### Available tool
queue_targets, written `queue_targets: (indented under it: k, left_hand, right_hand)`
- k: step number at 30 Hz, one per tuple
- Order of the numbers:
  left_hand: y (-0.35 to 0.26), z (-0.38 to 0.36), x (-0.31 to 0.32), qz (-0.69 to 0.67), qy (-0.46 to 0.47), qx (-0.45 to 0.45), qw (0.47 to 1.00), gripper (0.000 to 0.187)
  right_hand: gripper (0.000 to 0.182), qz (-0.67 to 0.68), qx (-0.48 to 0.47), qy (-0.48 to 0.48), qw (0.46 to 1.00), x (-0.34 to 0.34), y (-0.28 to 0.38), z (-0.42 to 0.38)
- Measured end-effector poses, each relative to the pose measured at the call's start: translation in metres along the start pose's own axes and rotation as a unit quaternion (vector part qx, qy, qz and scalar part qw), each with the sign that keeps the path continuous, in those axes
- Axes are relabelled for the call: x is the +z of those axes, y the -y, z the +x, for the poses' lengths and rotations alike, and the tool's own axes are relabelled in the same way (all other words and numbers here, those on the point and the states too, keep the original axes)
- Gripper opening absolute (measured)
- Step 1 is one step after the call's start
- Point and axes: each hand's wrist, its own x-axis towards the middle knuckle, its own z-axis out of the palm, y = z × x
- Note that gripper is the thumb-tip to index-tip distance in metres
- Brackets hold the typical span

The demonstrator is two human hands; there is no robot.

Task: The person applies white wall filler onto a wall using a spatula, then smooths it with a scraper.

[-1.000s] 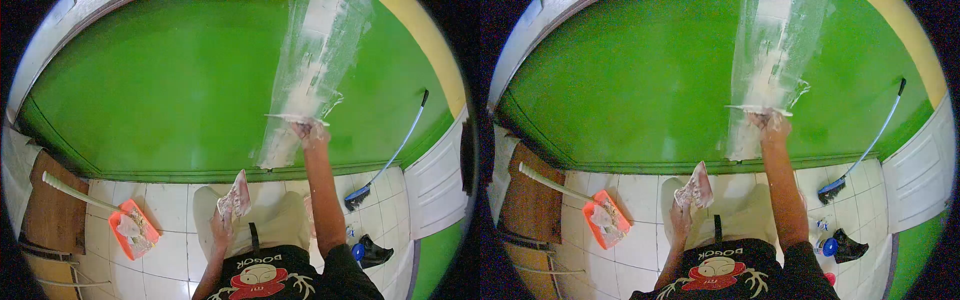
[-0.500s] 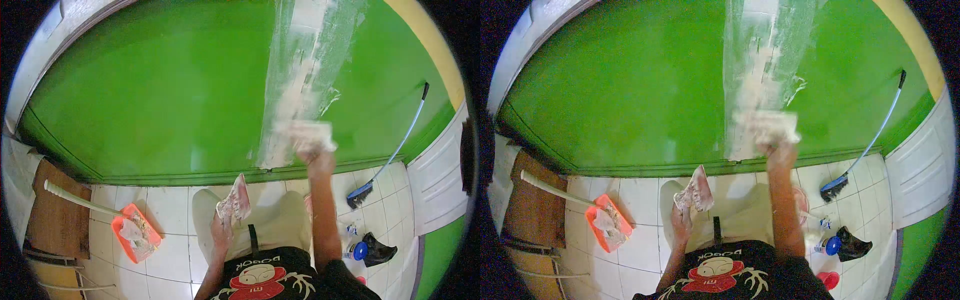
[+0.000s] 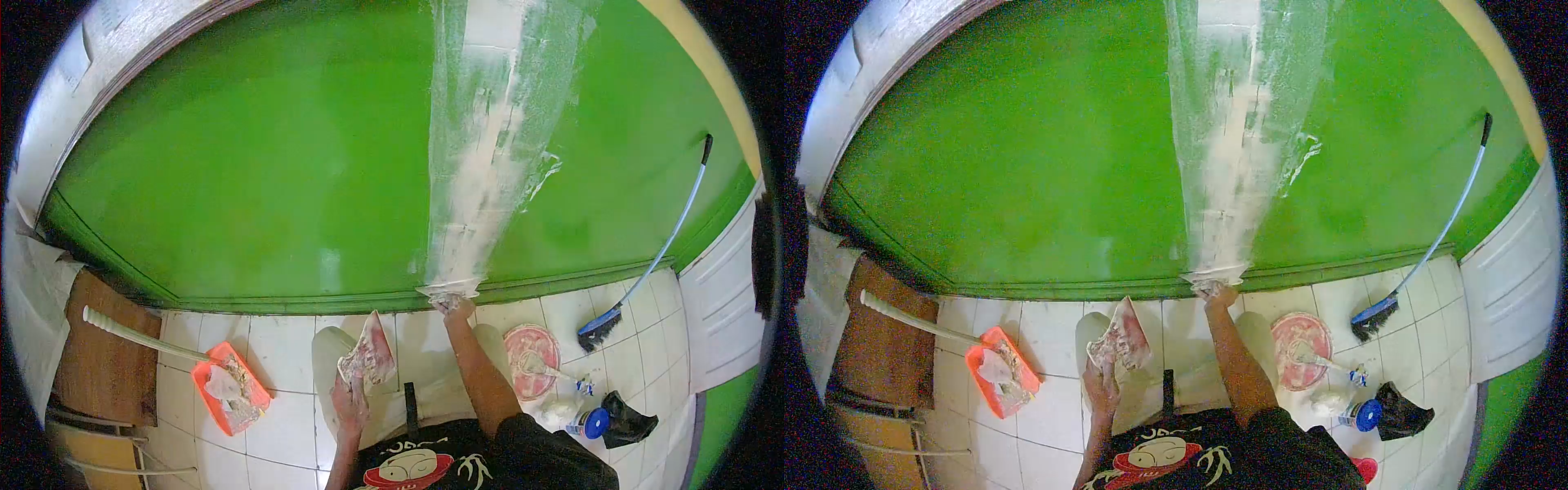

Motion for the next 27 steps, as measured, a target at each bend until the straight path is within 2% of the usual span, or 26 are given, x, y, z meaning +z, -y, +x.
queue_targets:
  k: [3, 5, 6, 7, 9, 10, 11, 12, 13, 15, 16, 20, 22, 24, 27]
  left_hand:
    - [0.009, -0.001, 0.000, 0.012, -0.015, -0.003, 1.000, 0.033]
    - [0.010, -0.003, -0.001, 0.028, -0.020, 0.000, 0.999, 0.032]
    - [0.006, -0.002, -0.002, 0.029, -0.012, 0.002, 1.000, 0.032]
    - [0.002, -0.001, -0.003, 0.029, -0.004, 0.005, 1.000, 0.032]
    - [-0.002, 0.000, -0.002, 0.026, 0.003, -0.022, 0.999, 0.032]
    - [-0.003, 0.001, -0.002, 0.024, 0.010, -0.046, 0.999, 0.032]
    - [-0.002, 0.000, -0.003, 0.020, 0.011, -0.046, 0.999, 0.032]
    - [-0.002, 0.001, 0.000, 0.003, 0.017, -0.006, 1.000, 0.032]
    - [0.000, 0.003, 0.001, -0.014, 0.023, 0.034, 0.999, 0.032]
    - [0.009, 0.006, 0.005, -0.020, 0.024, 0.057, 0.998, 0.035]
    - [0.011, 0.006, 0.006, -0.023, 0.025, 0.078, 0.996, 0.037]
    - [0.000, 0.004, 0.005, -0.071, 0.038, 0.066, 0.995, 0.039]
    - [0.001, 0.004, 0.006, -0.044, 0.050, 0.022, 0.998, 0.039]
    - [0.004, 0.006, 0.009, -0.055, 0.051, 0.034, 0.997, 0.039]
    - [0.010, 0.006, 0.013, -0.082, 0.057, 0.034, 0.994, 0.038]
  right_hand:
    - [0.023, 0.053, 0.009, -0.006, 0.999, 0.008, 0.005, 0.003]
    - [0.023, -0.034, -0.100, 0.071, 0.992, 0.002, 0.001, 0.020]
    - [0.024, 0.007, -0.056, 0.079, 0.995, 0.002, 0.007, 0.026]
    - [0.024, 0.005, -0.057, 0.079, 0.995, 0.005, 0.013, 0.022]
    - [0.023, 0.049, -0.075, 0.198, 0.976, 0.013, 0.029, 0.002]
    - [0.023, 0.046, -0.076, 0.198, 0.976, 0.028, 0.040, -0.011]
    - [0.023, 0.005, -0.095, 0.134, 0.986, 0.052, 0.054, -0.031]
    - [0.022, -0.033, -0.111, 0.068, 0.991, 0.074, 0.066, -0.050]
    - [0.022, -0.034, -0.113, 0.068, 0.991, 0.089, 0.075, -0.067]
    - [0.022, -0.079, -0.214, 0.134, 0.964, 0.115, 0.092, -0.099]
    - [0.022, -0.079, -0.216, 0.134, 0.964, 0.128, 0.101, -0.111]
    - [0.022, -0.093, -0.240, 0.131, 0.957, 0.185, 0.142, -0.175]
    - [0.022, -0.087, -0.239, 0.123, 0.959, 0.203, 0.158, -0.176]
    - [0.023, -0.067, -0.262, 0.256, 0.928, 0.211, 0.177, -0.153]
    - [0.024, -0.055, -0.277, 0.221, 0.934, 0.254, 0.189, -0.217]
